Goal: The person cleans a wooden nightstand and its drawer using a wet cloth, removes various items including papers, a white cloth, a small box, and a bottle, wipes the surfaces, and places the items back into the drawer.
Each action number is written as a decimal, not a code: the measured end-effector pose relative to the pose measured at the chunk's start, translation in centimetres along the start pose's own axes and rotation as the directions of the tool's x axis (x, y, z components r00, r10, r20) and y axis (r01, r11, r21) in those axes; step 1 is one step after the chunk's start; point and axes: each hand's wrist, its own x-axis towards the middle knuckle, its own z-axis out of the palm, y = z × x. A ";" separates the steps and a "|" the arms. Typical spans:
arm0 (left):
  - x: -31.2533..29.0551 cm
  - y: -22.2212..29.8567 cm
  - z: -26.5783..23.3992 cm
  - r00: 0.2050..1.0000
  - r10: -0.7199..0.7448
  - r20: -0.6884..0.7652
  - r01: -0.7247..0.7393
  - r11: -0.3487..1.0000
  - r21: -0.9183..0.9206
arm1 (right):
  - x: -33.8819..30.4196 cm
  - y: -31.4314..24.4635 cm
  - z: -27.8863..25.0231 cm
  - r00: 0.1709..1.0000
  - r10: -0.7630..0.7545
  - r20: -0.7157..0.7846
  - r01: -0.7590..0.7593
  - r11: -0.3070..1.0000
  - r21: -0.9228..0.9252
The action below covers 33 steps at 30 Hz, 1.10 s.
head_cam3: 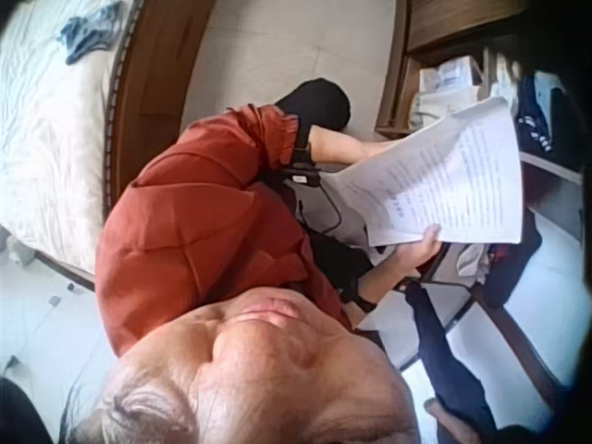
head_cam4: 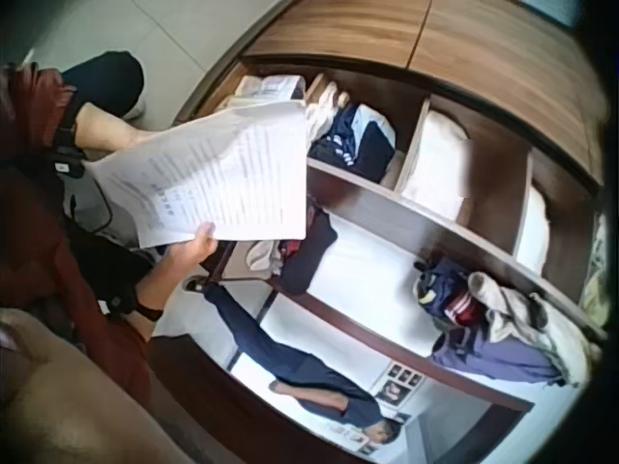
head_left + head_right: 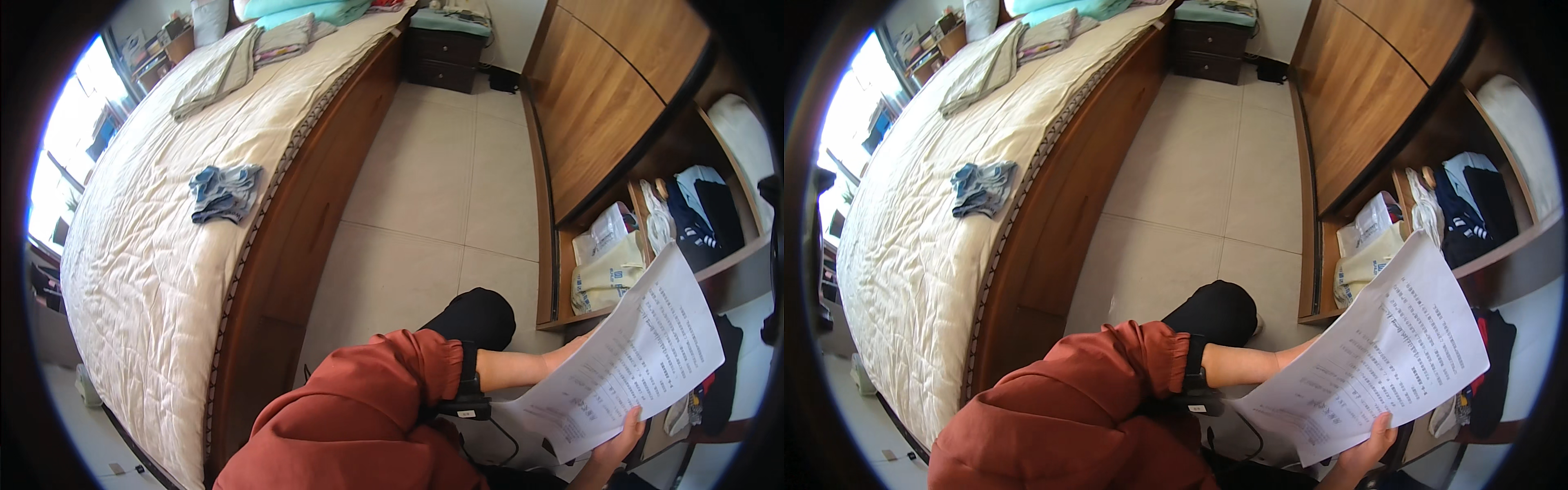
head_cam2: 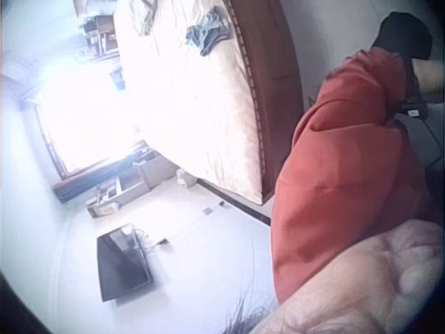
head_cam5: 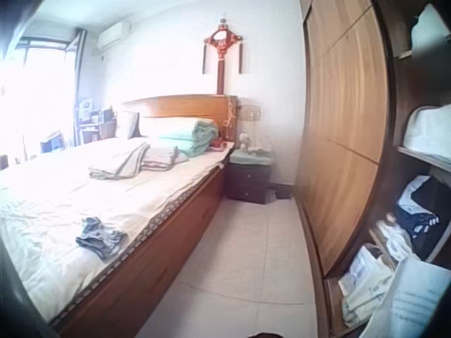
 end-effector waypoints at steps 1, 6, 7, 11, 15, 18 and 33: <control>-0.4 0.1 -0.2 0.991 0.118 0.067 -0.117 0.993 -0.023 | 0.2 0.3 0.0 0.998 -0.019 0.060 0.017 1.000 0.024; -0.5 1.4 -0.2 0.997 0.012 -0.074 0.001 0.985 0.172 | 1.8 2.4 0.3 0.985 0.157 0.072 -0.162 0.984 0.068; -0.6 1.8 -0.2 0.997 0.048 -0.062 -0.027 0.954 0.300 | 1.9 2.8 0.3 0.981 0.182 0.070 -0.187 0.980 0.067; -1.9 3.4 -0.8 0.999 0.012 -0.045 0.008 0.916 0.400 | 2.1 3.7 1.1 0.973 0.160 0.166 -0.161 0.987 -0.007; -3.3 6.0 -1.2 0.991 -0.129 -0.046 0.134 0.982 0.131 | 3.0 3.5 2.6 0.987 0.112 0.113 -0.103 0.992 -0.076; -3.9 8.9 -1.2 0.975 -0.165 -0.146 0.103 0.927 -0.359 | 3.9 2.9 3.7 0.989 0.110 0.098 -0.102 0.991 -0.087; -29.0 37.4 -7.6 0.253 0.857 -0.449 0.967 -0.208 0.147 | 4.7 1.1 5.6 0.989 0.019 -0.143 -0.006 0.996 0.092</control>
